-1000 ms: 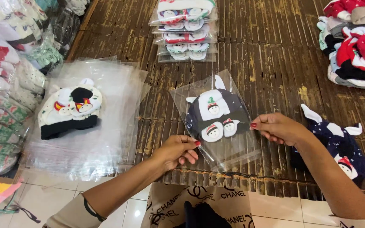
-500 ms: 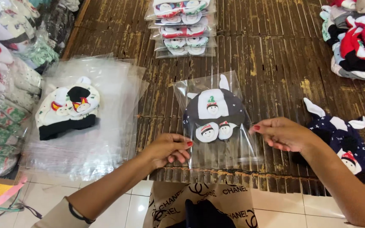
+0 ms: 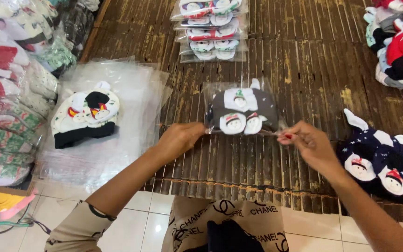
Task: Packaging baby hats and booties into plastic bags
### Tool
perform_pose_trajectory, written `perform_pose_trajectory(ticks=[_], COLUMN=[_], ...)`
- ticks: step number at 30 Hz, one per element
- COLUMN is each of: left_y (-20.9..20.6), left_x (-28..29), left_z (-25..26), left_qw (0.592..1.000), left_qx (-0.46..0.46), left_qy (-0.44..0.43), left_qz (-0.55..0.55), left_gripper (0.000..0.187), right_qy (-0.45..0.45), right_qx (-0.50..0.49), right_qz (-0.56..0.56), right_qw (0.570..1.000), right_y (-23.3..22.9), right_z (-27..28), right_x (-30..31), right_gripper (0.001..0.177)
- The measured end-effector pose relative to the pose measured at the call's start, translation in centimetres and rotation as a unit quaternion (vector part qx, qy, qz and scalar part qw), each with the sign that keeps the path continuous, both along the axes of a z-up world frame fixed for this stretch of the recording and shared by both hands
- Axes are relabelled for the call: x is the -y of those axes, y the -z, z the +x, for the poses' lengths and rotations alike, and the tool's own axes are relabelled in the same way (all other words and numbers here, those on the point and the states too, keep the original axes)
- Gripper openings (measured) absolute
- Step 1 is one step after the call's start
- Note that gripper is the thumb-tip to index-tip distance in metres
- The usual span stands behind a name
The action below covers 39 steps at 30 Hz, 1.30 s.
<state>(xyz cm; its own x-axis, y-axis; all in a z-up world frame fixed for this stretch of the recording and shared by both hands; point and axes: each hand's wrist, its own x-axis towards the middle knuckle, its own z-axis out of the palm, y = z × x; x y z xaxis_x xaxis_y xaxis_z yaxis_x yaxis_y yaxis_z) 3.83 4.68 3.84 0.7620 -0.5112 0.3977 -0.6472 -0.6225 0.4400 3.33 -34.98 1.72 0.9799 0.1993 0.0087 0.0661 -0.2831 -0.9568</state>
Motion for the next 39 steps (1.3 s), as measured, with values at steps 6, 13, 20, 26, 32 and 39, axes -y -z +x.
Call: perform_pose_trajectory(ticks=[6,13,20,26,32,39], left_y=[1.3,-0.6,2.3,-0.1,-2.7,-3.5], left_x=[-1.0,0.2,0.7,5.6,13.1,20.1], left_z=[-1.7,-1.6,3.8,7.1,15.6,22.6], left_qw=[0.997,0.920,0.722,0.775,0.953,0.981], left_qx=[-0.039,-0.318,-0.505,-0.438,-0.171,0.034], left_qy=[0.023,-0.097,-0.194,-0.158,-0.138,-0.171], left_qz=[0.060,-0.207,-0.433,-0.428,-0.211,-0.083], left_gripper=[0.012,0.039,0.078,0.064,0.052,0.040], right_qy=[0.001,0.035,0.029,0.104,0.169,0.264], right_qx=[-0.061,-0.226,-0.200,-0.108,-0.015,-0.015], right_qz=[-0.085,0.034,0.111,0.125,0.124,0.080], right_qw=[0.994,0.973,0.973,0.981,0.978,0.961], right_y=[-0.1,-3.9,-0.5,-0.8,-3.0,3.2], right_z=[-1.8,1.3,4.6,5.2,12.9,28.8], right_x=[-0.5,-2.2,-3.9,-3.6,2.0,5.2], right_gripper=[0.016,0.046,0.069,0.060,0.066,0.061])
